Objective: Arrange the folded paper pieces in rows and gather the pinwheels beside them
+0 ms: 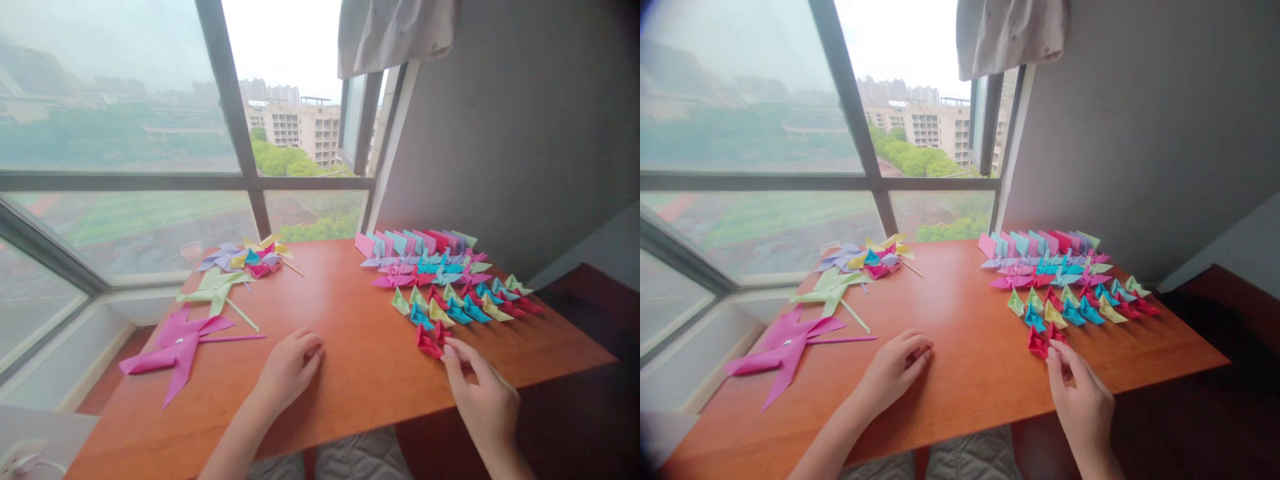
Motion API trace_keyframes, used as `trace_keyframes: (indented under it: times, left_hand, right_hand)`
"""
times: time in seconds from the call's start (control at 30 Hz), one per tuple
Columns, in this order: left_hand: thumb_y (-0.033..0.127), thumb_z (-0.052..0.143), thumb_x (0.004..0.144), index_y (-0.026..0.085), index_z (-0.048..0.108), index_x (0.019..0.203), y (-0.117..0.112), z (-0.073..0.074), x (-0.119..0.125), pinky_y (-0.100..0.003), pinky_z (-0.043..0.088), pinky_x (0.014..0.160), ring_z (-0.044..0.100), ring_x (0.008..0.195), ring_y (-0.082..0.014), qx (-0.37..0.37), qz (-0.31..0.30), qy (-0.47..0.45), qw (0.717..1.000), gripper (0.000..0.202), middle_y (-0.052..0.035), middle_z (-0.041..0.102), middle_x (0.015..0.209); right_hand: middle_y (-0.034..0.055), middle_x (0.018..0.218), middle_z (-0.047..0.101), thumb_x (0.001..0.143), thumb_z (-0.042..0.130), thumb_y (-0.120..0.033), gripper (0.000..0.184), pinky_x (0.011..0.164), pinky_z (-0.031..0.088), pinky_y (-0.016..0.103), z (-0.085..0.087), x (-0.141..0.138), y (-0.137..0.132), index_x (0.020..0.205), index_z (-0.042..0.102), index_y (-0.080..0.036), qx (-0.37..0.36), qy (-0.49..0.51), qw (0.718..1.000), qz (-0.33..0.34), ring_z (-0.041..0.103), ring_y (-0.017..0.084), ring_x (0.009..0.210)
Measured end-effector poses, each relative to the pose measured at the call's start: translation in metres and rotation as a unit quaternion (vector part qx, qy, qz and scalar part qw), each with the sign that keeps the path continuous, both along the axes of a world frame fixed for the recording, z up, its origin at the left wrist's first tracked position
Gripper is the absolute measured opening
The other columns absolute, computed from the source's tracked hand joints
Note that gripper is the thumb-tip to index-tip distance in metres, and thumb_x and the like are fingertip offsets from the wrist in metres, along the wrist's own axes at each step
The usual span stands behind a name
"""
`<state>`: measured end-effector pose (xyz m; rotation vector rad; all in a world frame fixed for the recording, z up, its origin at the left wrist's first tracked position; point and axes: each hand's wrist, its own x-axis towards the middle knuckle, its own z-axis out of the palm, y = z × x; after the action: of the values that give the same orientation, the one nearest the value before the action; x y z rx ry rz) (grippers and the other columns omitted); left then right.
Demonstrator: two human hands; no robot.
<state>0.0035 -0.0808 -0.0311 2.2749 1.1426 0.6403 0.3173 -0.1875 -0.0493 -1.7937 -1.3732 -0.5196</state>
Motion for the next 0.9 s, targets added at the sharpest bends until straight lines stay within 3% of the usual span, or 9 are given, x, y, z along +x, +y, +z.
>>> trace_keyframes:
  times: [0.13, 0.23, 0.4, 0.53, 0.67, 0.9]
  left_hand:
    - [0.016, 0.052, 0.087, 0.023, 0.069, 0.101, 0.018, 0.011, -0.009, -0.024, 0.049, 0.067, 0.067, 0.078, -0.0170, 0.035, 0.045, 0.032, 0.998, 0.023, -0.0037, 0.070, 0.096]
    - [0.022, 0.052, 0.089, 0.022, 0.068, 0.104, 0.048, 0.022, -0.025, -0.025, 0.050, 0.071, 0.068, 0.081, -0.0174, 0.084, 0.128, 0.101, 0.983, 0.022, -0.0029, 0.072, 0.099]
    - [0.021, 0.049, 0.088, 0.018, 0.066, 0.110, 0.108, 0.037, -0.063, -0.033, 0.050, 0.075, 0.068, 0.090, -0.0258, 0.120, 0.251, 0.167, 0.946, 0.028, -0.0105, 0.068, 0.111]
    - [0.021, 0.047, 0.088, 0.018, 0.065, 0.113, 0.141, 0.044, -0.084, -0.035, 0.048, 0.075, 0.065, 0.095, -0.0298, 0.137, 0.299, 0.224, 0.918, 0.031, -0.0142, 0.065, 0.119]
    - [0.019, 0.050, 0.086, 0.018, 0.067, 0.108, 0.158, 0.044, -0.090, -0.033, 0.047, 0.077, 0.063, 0.096, -0.0285, 0.143, 0.296, 0.265, 0.906, 0.028, -0.0123, 0.068, 0.107]
    - [0.013, 0.048, 0.085, 0.019, 0.070, 0.099, 0.163, 0.031, -0.087, -0.034, 0.047, 0.079, 0.062, 0.099, -0.0291, 0.167, 0.271, 0.293, 0.902, 0.027, -0.0118, 0.069, 0.100]
  right_hand:
    - [0.0058, 0.083, 0.074, 0.094, 0.053, -0.030, 0.020, 0.067, 0.054, 0.025, 0.002, -0.049, 0.017, 0.100, 0.070, -0.019, -0.023, 0.030, 0.981, 0.192, 0.068, 0.015, 0.066]
    - [0.0054, 0.082, 0.073, 0.095, 0.051, -0.028, 0.021, 0.065, 0.054, 0.024, -0.007, -0.079, 0.033, 0.101, 0.069, -0.019, -0.086, 0.049, 0.960, 0.263, 0.068, 0.015, 0.068]
    - [0.0060, 0.088, 0.074, 0.094, 0.049, -0.027, 0.021, 0.070, 0.056, 0.027, -0.019, -0.098, 0.048, 0.098, 0.069, -0.020, -0.142, 0.072, 0.946, 0.283, 0.070, 0.018, 0.075]
    - [0.0054, 0.085, 0.072, 0.094, 0.049, -0.028, 0.021, 0.063, 0.055, 0.025, -0.021, -0.092, 0.049, 0.098, 0.068, -0.020, -0.155, 0.128, 0.929, 0.310, 0.069, 0.017, 0.070]
    - [0.0038, 0.078, 0.068, 0.094, 0.050, -0.027, 0.019, 0.055, 0.052, 0.022, -0.023, -0.088, 0.048, 0.097, 0.067, -0.020, -0.149, 0.166, 0.918, 0.327, 0.064, 0.014, 0.061]
    - [0.0027, 0.079, 0.066, 0.095, 0.048, -0.025, 0.021, 0.065, 0.052, 0.024, -0.025, -0.090, 0.049, 0.102, 0.067, -0.022, -0.149, 0.164, 0.916, 0.334, 0.064, 0.015, 0.068]
